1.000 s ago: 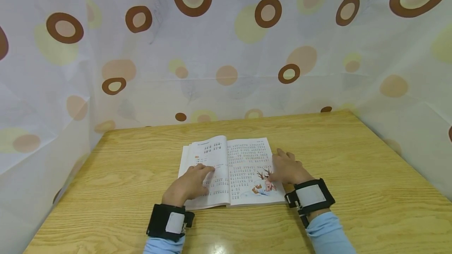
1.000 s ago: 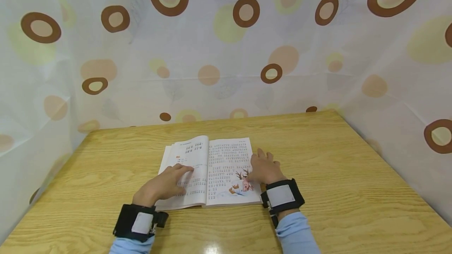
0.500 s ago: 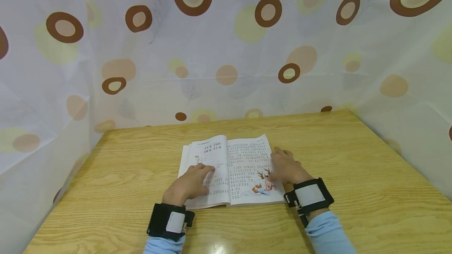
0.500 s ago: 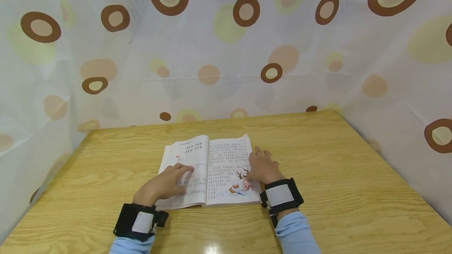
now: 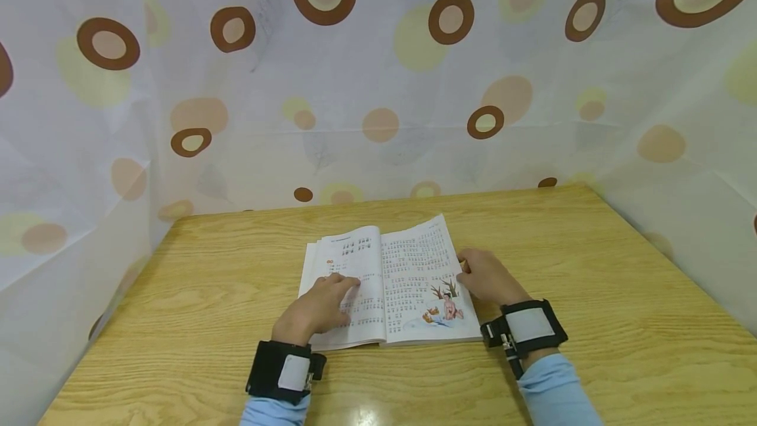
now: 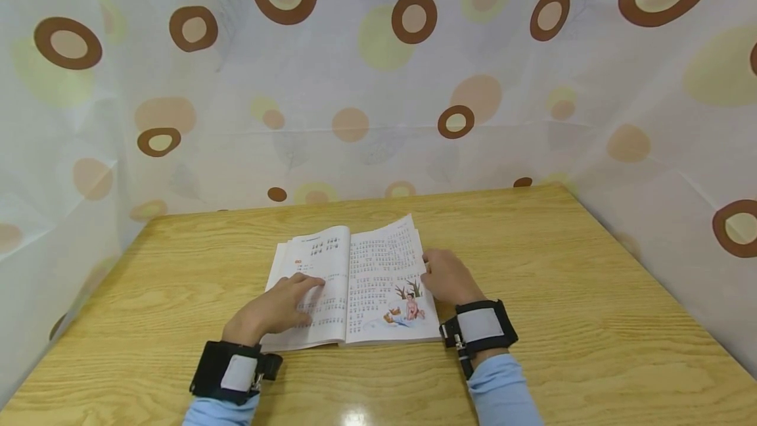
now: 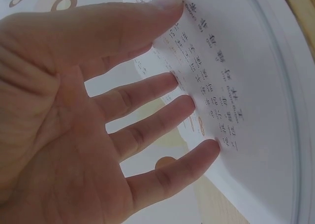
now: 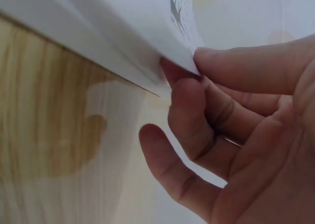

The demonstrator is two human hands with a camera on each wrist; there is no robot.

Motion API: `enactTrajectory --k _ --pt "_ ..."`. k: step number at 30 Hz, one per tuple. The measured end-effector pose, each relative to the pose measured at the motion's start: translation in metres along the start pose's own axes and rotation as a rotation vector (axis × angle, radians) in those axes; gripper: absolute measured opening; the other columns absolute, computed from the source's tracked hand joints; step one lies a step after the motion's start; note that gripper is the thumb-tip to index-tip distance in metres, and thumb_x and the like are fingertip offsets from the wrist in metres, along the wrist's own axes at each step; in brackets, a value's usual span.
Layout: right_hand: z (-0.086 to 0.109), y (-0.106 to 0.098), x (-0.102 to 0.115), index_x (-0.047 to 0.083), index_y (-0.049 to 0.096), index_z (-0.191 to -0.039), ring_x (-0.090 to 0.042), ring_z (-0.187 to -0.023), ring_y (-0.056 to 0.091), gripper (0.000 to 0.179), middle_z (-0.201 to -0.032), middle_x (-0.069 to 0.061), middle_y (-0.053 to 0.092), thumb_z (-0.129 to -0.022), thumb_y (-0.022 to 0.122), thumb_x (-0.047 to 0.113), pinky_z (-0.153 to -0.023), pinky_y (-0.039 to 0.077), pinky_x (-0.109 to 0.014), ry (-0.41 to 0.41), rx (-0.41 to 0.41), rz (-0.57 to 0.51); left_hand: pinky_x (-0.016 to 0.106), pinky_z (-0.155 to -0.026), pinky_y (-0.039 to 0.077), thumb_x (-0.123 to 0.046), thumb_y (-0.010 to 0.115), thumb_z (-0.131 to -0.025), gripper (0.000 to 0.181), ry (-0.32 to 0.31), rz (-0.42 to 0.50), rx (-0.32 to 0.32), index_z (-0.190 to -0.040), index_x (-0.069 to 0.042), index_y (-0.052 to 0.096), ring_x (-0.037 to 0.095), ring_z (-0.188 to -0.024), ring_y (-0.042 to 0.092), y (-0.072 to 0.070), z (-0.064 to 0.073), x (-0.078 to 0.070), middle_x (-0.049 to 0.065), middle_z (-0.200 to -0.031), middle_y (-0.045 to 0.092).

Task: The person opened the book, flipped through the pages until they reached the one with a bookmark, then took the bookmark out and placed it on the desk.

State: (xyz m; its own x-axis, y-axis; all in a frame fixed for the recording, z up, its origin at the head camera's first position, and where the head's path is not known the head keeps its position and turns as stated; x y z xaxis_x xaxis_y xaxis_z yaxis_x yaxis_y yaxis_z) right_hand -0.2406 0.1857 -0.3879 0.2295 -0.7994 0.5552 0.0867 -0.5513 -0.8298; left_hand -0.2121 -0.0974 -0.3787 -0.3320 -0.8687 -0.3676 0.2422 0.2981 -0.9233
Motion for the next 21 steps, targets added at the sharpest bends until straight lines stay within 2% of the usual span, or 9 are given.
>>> enactTrajectory --k 3,8,11,15,18,21 --pt "0.0 0.0 -0.002 -0.006 0.058 -0.1 -0.014 -0.053 0.042 0.018 -0.067 -0.006 0.046 -0.082 0.055 -0.001 -0.045 0.035 -0.026 -0.009 0.0 -0.01 0.044 -0.087 0.045 -0.008 0.071 -0.072 0.058 -0.003 0.001 -0.001 -0.126 -0.012 0.051 0.028 -0.109 0.042 0.0 0.0 0.0 0.011 -0.125 0.049" --pt "0.0 0.001 -0.003 -0.005 0.06 -0.094 -0.015 -0.053 0.042 0.013 -0.066 -0.006 0.045 -0.082 0.055 -0.001 -0.045 0.034 -0.026 -0.019 -0.003 0.0 0.045 -0.087 0.044 -0.008 0.071 -0.072 0.058 -0.001 0.0 -0.001 -0.126 -0.012 0.051 0.028 -0.108 0.042 0.0 0.0 0.0 0.011 -0.125 0.049" --pt "0.001 -0.001 0.0 -0.007 0.058 -0.102 -0.015 -0.058 0.044 0.019 -0.073 -0.009 0.05 -0.084 0.052 -0.001 -0.048 0.037 -0.027 -0.048 0.0 0.003 0.045 -0.087 0.044 -0.008 0.072 -0.072 0.058 0.002 -0.003 -0.001 -0.126 -0.011 0.051 0.029 -0.109 0.042 0.0 0.0 0.0 0.011 -0.124 0.049" --pt "0.002 -0.007 0.013 -0.009 0.052 -0.116 -0.016 -0.067 0.05 0.029 -0.086 -0.012 0.058 -0.091 0.043 0.001 -0.055 0.044 -0.029 -0.136 0.021 -0.103 0.046 -0.087 0.044 -0.008 0.072 -0.072 0.058 0.004 -0.004 -0.001 -0.126 -0.011 0.051 0.029 -0.109 0.042 0.0 0.001 0.0 0.012 -0.125 0.049" --pt "0.003 -0.01 0.029 -0.004 0.05 -0.122 -0.018 -0.069 0.052 0.032 -0.091 -0.012 0.061 -0.093 0.038 0.002 -0.058 0.044 -0.031 -0.219 0.09 -0.193 0.046 -0.088 0.044 -0.008 0.071 -0.072 0.058 0.003 -0.003 0.002 -0.126 -0.012 0.051 0.029 -0.11 0.041 0.0 0.0 0.0 0.012 -0.125 0.049" --pt "0.005 -0.006 0.044 0.0 0.048 -0.126 -0.02 -0.079 0.055 0.034 -0.098 -0.013 0.062 -0.094 0.038 0.003 -0.065 0.047 -0.034 -0.299 0.203 -0.188 0.047 -0.088 0.044 -0.008 0.071 -0.073 0.058 0.003 -0.003 0.005 -0.126 -0.011 0.05 0.029 -0.11 0.041 -0.001 0.0 0.0 0.012 -0.125 0.049"
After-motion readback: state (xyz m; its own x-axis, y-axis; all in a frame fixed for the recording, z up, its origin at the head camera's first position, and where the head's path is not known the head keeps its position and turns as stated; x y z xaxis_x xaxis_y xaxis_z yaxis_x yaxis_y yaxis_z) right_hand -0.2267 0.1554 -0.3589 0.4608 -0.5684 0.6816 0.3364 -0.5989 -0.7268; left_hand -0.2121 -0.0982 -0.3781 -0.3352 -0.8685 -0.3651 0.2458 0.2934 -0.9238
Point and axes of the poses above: each hand's wrist, its own z-axis away from the middle knuckle, its own y-axis out of the palm, x = y × z, the point moved 1 cm from there along -z, towards the middle knuckle
